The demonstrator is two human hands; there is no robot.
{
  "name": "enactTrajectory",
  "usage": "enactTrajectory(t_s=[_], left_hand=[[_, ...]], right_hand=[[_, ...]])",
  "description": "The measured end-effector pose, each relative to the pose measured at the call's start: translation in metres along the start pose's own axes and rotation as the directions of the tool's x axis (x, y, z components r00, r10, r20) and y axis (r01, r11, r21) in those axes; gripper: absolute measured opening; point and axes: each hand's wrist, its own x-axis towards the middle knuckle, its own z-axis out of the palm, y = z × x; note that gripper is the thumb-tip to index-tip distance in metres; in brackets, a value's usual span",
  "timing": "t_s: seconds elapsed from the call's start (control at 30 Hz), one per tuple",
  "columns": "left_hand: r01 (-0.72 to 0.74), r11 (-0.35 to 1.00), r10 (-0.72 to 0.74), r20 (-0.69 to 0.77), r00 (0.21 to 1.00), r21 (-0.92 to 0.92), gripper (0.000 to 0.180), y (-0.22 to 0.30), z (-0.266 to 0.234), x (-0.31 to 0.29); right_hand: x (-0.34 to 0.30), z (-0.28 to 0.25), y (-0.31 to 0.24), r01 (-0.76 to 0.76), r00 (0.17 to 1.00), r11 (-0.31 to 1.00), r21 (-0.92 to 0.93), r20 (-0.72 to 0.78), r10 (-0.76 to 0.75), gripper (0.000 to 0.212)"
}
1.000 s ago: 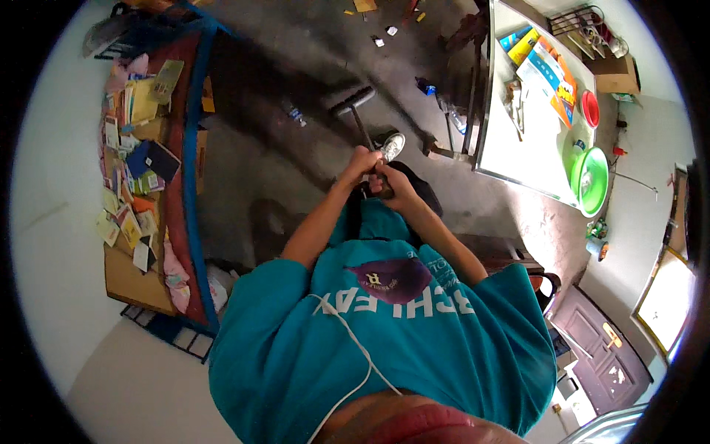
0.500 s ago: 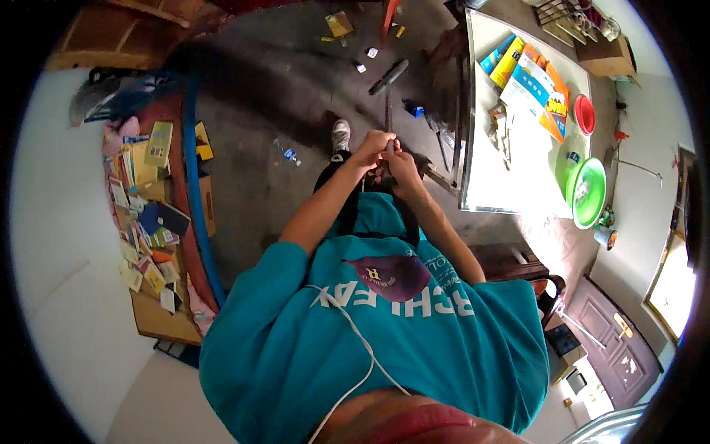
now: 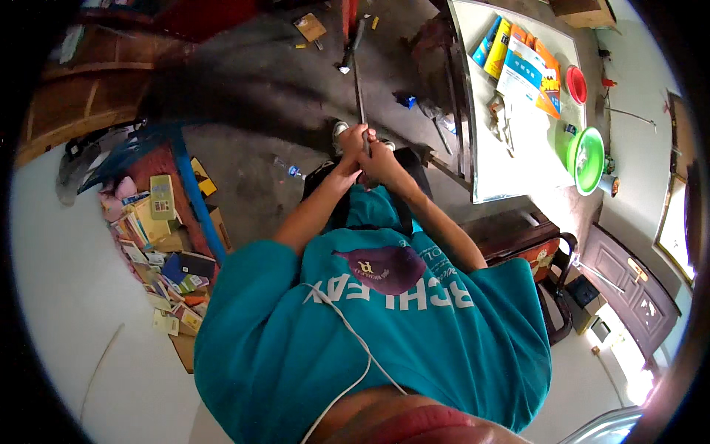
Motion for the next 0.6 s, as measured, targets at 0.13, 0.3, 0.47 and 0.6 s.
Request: enactTrajectory(t_s=[0.13, 0.3, 0.47, 0.6], left_hand=[[-0.044, 0.988, 0.051, -0.049, 0.997, 0.149, 0.016, 0.017, -0.006, -0.002], [-0.17, 0.959, 0.191, -0.078, 0.978, 0.225, 0.017, 0.033, -0.01, 0.006], [-0.091, 0.977, 0.124, -0.161, 0.979, 0.195, 0.018, 0.035, -0.012, 0.023], [-0.101, 0.925, 0.177, -0.181, 0.967, 0.365, 0.015, 0.043, -0.035, 0.031]], right_hand=[[0.016, 0.011, -0.007, 0.061, 0.998, 0.989, -0.136, 0.031, -0.057, 0.044], [0.024, 0.009, -0.016, 0.112, 0.993, 0.994, 0.013, 0.042, -0.113, 0.041], [0.073, 0.038, 0.047, 0.03, 0.986, 0.947, 0.321, 0.147, -0.081, 0.021], [0.053, 0.025, 0.001, -0.17, 0.946, 0.802, 0.572, 0.323, -0.03, 0.017]])
